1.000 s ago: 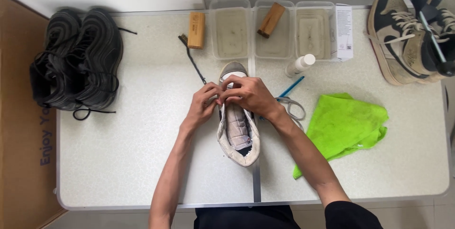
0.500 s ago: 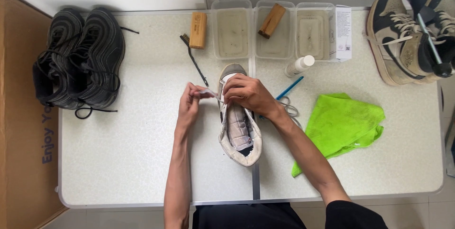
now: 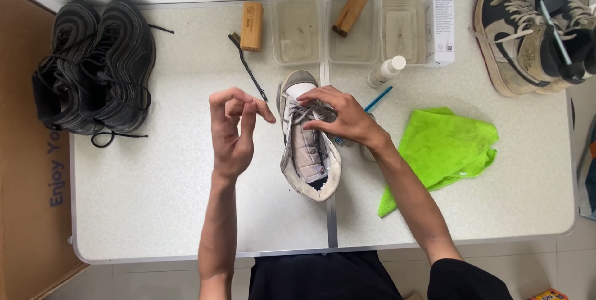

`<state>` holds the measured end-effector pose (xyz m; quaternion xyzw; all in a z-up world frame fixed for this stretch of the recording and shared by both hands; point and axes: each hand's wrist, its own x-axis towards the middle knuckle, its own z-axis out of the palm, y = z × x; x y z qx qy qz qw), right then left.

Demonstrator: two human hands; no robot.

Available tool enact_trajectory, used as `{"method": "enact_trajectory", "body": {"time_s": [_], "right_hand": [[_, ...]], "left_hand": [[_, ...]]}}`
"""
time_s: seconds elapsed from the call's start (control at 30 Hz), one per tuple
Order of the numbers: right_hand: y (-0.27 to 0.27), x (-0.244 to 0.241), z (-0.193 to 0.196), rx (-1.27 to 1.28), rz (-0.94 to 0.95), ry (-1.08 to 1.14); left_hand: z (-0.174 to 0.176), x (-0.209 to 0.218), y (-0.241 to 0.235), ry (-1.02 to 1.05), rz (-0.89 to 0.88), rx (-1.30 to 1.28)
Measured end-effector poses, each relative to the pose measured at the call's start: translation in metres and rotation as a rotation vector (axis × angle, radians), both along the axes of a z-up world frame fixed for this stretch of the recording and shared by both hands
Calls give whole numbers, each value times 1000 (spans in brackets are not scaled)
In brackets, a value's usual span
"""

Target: The person threads a white shoelace through the eyelets of a white high-top sneaker. They pull the lace through multiple eyelets, adjust the tension, and tie a knot at the top of the shoe.

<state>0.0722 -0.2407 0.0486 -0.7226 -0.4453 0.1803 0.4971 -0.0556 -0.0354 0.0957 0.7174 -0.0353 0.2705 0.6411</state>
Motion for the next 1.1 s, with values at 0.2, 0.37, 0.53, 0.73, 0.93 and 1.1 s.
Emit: {"method": "enact_trajectory", "body": {"time_s": [0.2,0.37,0.53,0.73,0.93,1.1], "right_hand": [[2,-3,-13,-21,-41,-17],[-2,-5,-23,8,-59,-28],[-2,-11,-28,24,-84,4],[-4,-17,-37,24,-136,9],[-5,-22,-43,50,-140,38],[-5,-24,-42,56,-151,30]], "left_hand": [[6,17,-6,334,-3,533],[-59,11,-10,426,-33,642],[-70,-9,-14,578,-55,547],[-92,-15,-12,699,-80,651],[-89,-26,1,487,-54,257],[-7,-55,15,128,14,-39]]}}
